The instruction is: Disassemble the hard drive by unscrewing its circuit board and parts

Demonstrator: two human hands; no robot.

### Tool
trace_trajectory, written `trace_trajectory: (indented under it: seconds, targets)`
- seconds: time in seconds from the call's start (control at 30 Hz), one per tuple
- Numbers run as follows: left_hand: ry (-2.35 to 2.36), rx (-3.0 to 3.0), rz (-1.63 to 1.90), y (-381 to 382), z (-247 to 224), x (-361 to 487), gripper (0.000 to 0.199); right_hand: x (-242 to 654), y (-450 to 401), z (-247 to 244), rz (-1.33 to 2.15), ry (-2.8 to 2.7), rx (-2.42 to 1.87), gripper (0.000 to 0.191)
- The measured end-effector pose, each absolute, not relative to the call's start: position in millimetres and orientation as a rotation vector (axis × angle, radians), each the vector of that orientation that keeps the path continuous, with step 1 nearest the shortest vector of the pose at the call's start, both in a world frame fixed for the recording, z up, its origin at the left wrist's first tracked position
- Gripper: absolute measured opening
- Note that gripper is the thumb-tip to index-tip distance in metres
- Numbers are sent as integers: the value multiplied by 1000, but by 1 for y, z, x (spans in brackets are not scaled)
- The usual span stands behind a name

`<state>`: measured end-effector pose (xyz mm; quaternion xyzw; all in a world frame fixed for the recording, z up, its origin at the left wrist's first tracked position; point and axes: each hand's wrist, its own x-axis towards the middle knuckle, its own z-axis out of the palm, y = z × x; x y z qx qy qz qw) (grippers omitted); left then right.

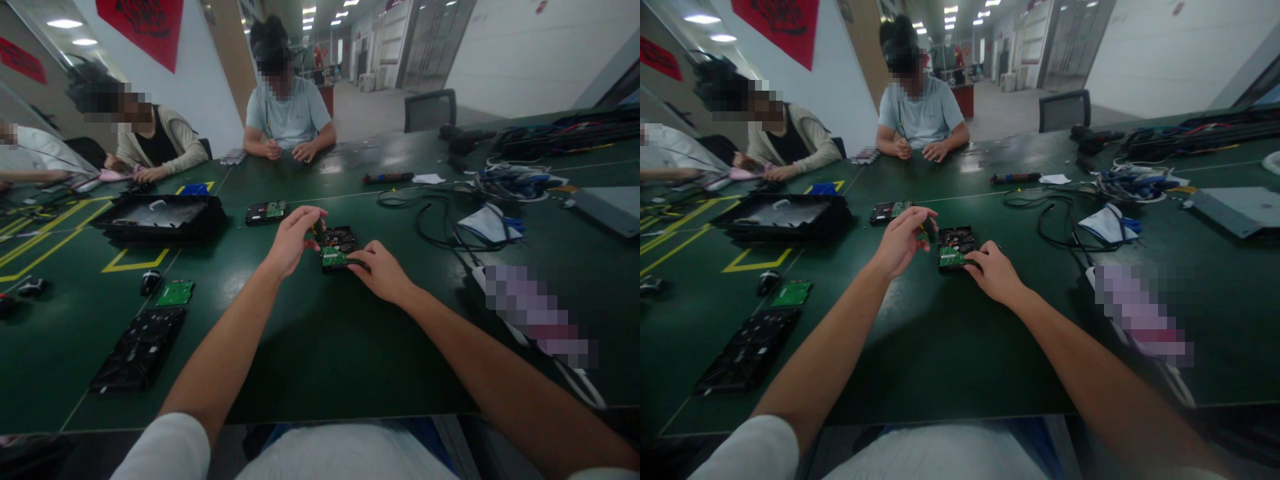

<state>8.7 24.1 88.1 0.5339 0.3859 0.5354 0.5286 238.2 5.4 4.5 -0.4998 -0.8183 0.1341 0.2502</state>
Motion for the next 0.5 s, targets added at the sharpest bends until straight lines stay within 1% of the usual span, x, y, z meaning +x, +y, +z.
trace_trajectory:
  seconds: [0.17,0.33,0.5]
  targets:
    - [892,1055,1327,21,91,13,24,239,10,3,394,-2165,-1350,35]
    - [890,1080,1309,19,93,15,24,236,11,5,424,-2176,-1362,33]
    - [949,1131,1326,19,96,14,18,235,11,5,459,-2173,-1355,28]
